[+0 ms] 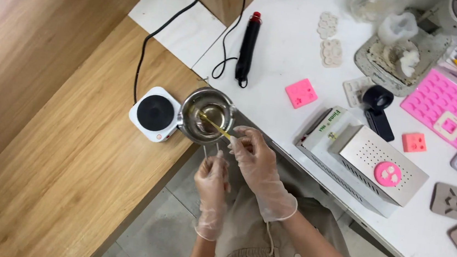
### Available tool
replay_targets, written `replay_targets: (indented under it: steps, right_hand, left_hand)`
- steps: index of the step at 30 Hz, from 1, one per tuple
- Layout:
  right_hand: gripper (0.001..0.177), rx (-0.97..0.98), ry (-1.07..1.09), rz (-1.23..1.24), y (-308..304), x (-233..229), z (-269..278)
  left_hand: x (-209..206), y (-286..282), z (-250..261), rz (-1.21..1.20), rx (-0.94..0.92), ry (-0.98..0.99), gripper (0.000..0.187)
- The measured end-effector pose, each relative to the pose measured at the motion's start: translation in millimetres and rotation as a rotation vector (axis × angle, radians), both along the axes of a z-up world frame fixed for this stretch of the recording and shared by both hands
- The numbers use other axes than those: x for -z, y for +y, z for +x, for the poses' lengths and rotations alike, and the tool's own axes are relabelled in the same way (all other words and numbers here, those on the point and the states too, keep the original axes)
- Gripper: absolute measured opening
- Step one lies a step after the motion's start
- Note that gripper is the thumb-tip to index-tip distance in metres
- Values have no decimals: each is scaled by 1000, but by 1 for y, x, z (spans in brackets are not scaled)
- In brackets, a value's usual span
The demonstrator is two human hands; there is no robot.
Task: Making small decorative wax melts using silicone molds and liquid wax.
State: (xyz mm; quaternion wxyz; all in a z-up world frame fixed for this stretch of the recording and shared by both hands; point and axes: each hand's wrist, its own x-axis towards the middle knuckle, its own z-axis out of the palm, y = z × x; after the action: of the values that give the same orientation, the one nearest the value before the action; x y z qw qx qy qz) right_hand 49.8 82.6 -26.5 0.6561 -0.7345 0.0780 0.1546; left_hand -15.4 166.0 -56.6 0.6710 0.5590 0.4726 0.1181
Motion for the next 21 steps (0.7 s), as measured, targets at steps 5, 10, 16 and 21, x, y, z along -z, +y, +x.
replay_targets:
  steps: [5,10,16,21]
  right_hand:
    - [23,-142,47,3,-6,-16,-13]
    - [23,-56,202,165,-43,-50,-26]
    - [34,-110,98,368,-130,-60,-40]
    - [32,79,152,182,-223,-69,-56]
  left_hand:
    - [58,78,-2,177,-138,-8,31]
    - [76,121,6,172,-150,43,34]
    - [94,142,10,133,-142,-17,18]
    - [80,133,10,266,-76,157,26]
